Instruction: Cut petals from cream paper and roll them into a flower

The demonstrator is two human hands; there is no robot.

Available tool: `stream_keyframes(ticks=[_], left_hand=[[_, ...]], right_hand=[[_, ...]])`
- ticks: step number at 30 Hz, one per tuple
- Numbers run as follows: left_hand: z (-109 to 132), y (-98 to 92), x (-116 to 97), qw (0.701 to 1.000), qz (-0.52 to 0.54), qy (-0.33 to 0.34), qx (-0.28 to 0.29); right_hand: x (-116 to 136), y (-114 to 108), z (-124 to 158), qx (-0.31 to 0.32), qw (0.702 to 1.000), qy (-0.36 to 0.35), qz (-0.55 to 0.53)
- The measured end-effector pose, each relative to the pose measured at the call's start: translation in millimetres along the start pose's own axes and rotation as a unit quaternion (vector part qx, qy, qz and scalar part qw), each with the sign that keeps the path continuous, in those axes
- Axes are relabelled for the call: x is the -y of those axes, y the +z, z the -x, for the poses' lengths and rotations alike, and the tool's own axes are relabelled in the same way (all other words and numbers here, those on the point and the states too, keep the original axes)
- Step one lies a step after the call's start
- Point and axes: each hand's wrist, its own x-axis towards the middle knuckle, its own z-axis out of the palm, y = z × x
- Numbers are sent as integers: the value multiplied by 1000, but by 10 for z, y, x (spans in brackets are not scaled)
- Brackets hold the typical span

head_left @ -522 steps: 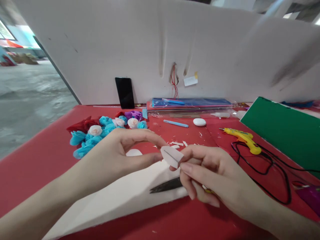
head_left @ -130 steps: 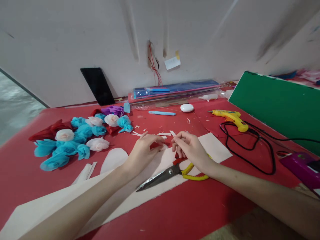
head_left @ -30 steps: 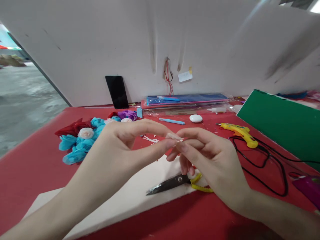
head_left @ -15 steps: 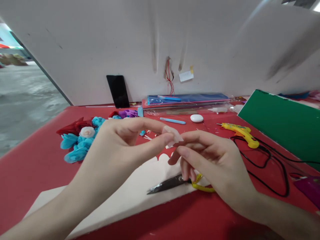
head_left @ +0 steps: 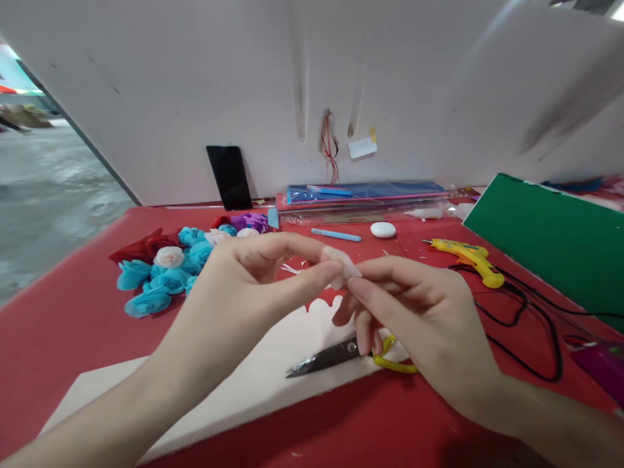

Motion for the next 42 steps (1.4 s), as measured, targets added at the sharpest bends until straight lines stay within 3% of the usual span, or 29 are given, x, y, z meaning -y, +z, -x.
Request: stream_keyframes(ticks=[7, 14, 25, 33, 42], left_hand=[[21, 6, 6, 1000, 20, -15, 17], [21, 2, 15, 999, 28, -12, 28], [22, -16, 27, 999, 2, 26, 25], [30, -20, -30, 989, -102, 103, -34], [69, -9, -22, 976, -138, 152, -79]], right_hand=[[9, -2, -5, 7, 999, 27, -33], [-37, -20, -20, 54, 989, 62, -127], [-61, -29, -42, 94, 976, 101, -171], [-51, -33, -50, 114, 969, 121, -182], [-35, -40, -24, 118, 965, 116, -202]])
